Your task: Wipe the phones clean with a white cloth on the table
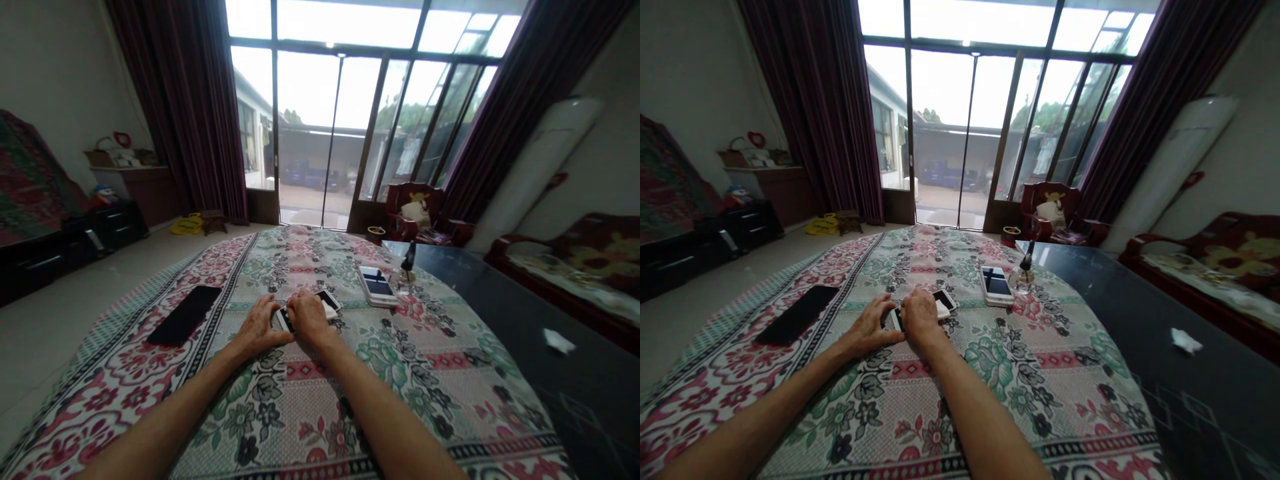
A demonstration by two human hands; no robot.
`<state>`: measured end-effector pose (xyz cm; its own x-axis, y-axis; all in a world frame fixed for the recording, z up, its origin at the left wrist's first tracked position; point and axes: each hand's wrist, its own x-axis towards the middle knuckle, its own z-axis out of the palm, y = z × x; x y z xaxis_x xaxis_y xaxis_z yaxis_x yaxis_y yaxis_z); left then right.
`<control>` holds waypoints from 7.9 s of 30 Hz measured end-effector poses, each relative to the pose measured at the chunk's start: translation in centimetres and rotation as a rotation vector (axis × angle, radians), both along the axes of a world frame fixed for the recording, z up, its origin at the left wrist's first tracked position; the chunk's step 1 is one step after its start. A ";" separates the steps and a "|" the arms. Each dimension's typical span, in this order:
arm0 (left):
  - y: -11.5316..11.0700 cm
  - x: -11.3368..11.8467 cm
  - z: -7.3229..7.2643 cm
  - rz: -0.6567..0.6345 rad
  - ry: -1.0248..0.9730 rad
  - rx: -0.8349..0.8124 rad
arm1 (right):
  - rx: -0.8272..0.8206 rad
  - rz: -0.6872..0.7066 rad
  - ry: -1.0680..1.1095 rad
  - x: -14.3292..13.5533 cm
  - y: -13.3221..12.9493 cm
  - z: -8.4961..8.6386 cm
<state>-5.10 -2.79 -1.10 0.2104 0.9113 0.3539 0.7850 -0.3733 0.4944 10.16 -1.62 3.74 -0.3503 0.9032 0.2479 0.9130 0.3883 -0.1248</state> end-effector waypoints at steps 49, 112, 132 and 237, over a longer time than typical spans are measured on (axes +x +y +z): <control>0.0 -0.2 -0.5 0.002 0.078 0.005 | 0.078 -0.301 0.275 7.6 4.9 -2.2; 2.8 -1.2 -0.3 -0.033 0.139 -0.086 | 0.046 -0.246 0.084 8.3 0.1 -0.9; 2.0 -1.8 1.6 -0.133 0.195 -0.302 | 0.119 -0.065 0.058 2.5 -4.1 -1.7; 2.4 -0.9 -0.2 -0.053 0.169 -0.179 | 0.176 0.012 0.220 7.2 -1.3 -2.2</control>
<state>-6.02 -0.35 -1.31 0.3017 0.9426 0.1433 0.8441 -0.3340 0.4195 17.35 -2.92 1.55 -0.2810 0.8356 0.4721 0.8669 0.4320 -0.2486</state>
